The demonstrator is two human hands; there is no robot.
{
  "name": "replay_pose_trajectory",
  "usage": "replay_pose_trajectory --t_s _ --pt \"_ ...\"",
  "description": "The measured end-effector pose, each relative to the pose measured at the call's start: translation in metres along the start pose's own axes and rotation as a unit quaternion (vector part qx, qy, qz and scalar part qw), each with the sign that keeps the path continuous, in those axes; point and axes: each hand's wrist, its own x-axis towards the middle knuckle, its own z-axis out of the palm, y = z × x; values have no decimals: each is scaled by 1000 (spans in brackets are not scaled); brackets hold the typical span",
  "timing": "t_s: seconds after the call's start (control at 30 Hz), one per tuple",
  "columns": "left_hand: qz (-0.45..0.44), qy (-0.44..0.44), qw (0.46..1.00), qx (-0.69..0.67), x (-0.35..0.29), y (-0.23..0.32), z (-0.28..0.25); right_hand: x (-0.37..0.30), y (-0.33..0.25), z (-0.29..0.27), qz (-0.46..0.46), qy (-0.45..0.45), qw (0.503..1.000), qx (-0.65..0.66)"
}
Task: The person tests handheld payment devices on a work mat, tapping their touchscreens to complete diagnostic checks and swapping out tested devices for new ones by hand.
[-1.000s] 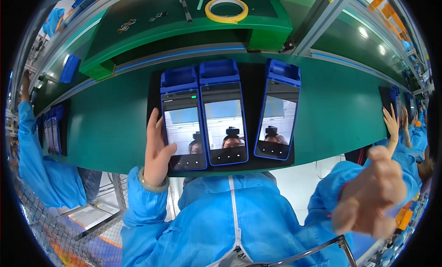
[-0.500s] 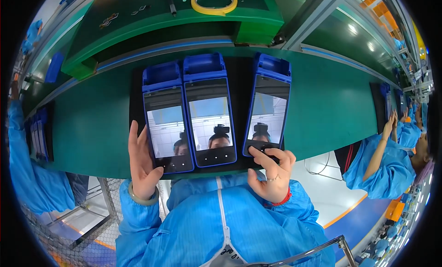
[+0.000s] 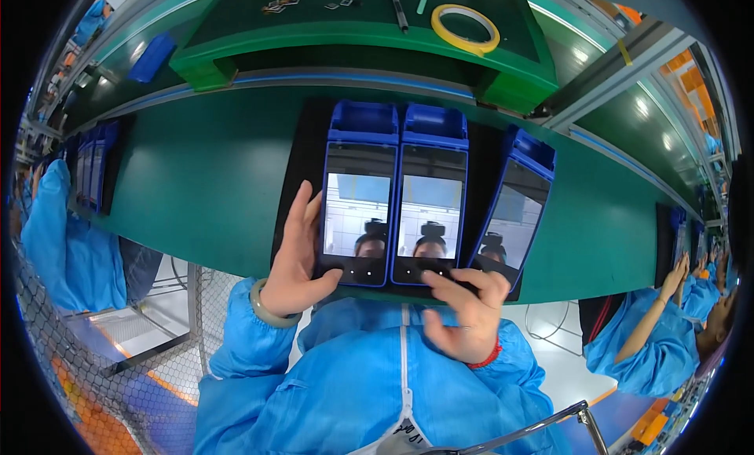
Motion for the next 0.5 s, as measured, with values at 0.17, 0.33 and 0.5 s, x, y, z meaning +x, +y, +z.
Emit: replay_pose_trajectory --t_s 0.17,0.33,0.5 --pt "-3 -2 1000 7 -1 -1 0 -31 53 -12 131 252 953 108" --pt "-22 66 996 -50 2 4 4 -9 86 -33 364 253 821 360" --pt "-89 139 979 -119 39 5 2 26 106 -28 342 189 769 506"
